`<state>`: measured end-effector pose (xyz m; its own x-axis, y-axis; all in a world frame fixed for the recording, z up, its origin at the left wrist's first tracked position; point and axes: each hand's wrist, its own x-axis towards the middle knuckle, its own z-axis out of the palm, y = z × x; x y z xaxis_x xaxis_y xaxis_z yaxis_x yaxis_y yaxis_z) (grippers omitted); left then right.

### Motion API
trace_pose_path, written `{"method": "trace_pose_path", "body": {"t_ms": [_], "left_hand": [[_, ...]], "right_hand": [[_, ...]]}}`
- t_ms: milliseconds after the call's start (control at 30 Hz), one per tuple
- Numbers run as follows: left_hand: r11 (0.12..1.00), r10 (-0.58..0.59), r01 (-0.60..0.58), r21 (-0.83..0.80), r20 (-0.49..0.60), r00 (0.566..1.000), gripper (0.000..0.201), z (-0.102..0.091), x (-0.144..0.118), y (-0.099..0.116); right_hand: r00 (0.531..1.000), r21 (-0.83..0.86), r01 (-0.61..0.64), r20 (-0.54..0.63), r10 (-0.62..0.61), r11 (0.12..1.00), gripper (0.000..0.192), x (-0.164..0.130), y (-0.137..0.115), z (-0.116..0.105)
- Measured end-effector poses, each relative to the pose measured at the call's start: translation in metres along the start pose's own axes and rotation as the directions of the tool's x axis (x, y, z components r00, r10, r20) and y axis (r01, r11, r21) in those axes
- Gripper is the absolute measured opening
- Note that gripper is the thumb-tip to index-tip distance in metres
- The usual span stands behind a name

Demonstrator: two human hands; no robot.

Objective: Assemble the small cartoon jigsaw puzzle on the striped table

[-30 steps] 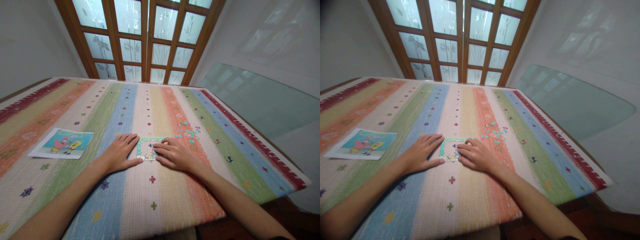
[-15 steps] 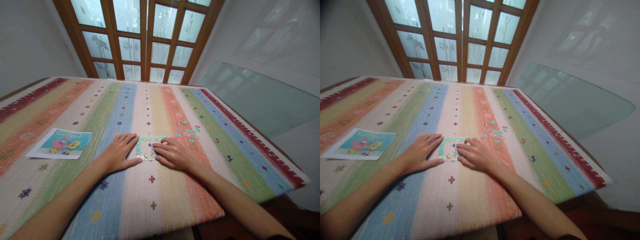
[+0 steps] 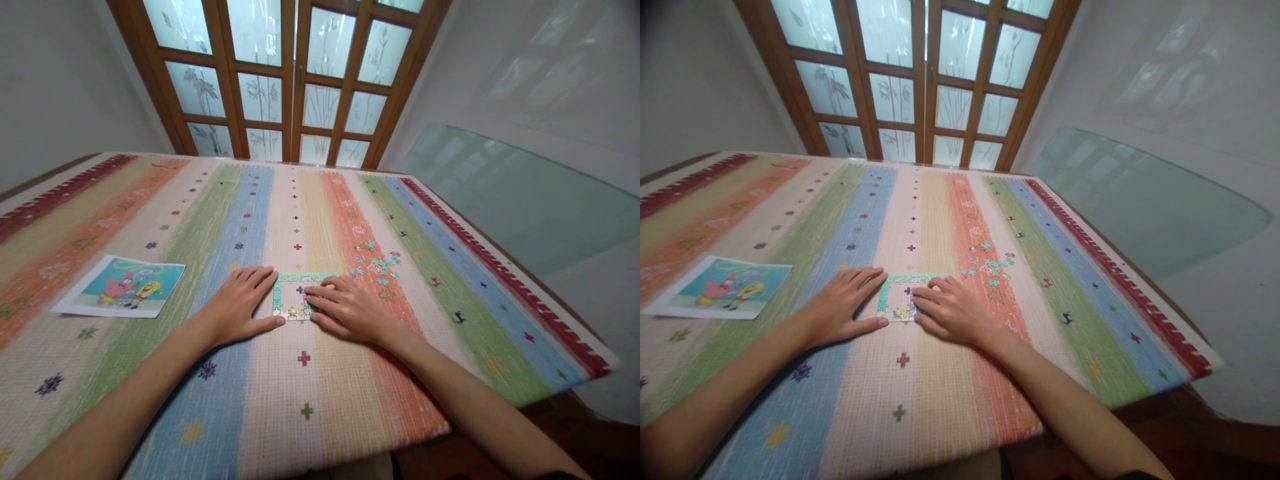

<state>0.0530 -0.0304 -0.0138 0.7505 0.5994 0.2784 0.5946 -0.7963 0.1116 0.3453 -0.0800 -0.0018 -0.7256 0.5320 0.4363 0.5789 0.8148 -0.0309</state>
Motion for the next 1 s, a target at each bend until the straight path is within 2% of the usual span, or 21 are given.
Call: {"method": "trace_pose_path", "body": {"t_ms": [433, 800, 1000], "left_hand": [[1.0, 0.0, 0.0, 0.002, -0.002, 1.0, 0.083, -0.0011, 0.0003, 0.0006], [1.0, -0.006, 0.006, 0.014, 0.003, 1.0, 0.083, 0.0002, -0.0003, -0.0006], [1.0, -0.001, 0.001, -0.005, -0.009, 1.0, 0.081, 0.0, -0.0001, -0.0009]], "right_hand": [[0.998, 0.021, -0.048, 0.041, 0.047, 0.999, 0.031, 0.0028, -0.005, 0.0008], [0.998, 0.067, -0.051, -0.044, 0.054, 0.996, 0.031, -0.0011, 0.0006, -0.0006], [0.999, 0.041, -0.027, 0.037, 0.025, 0.999, 0.03, 0.0006, -0.0013, -0.0027]]}}
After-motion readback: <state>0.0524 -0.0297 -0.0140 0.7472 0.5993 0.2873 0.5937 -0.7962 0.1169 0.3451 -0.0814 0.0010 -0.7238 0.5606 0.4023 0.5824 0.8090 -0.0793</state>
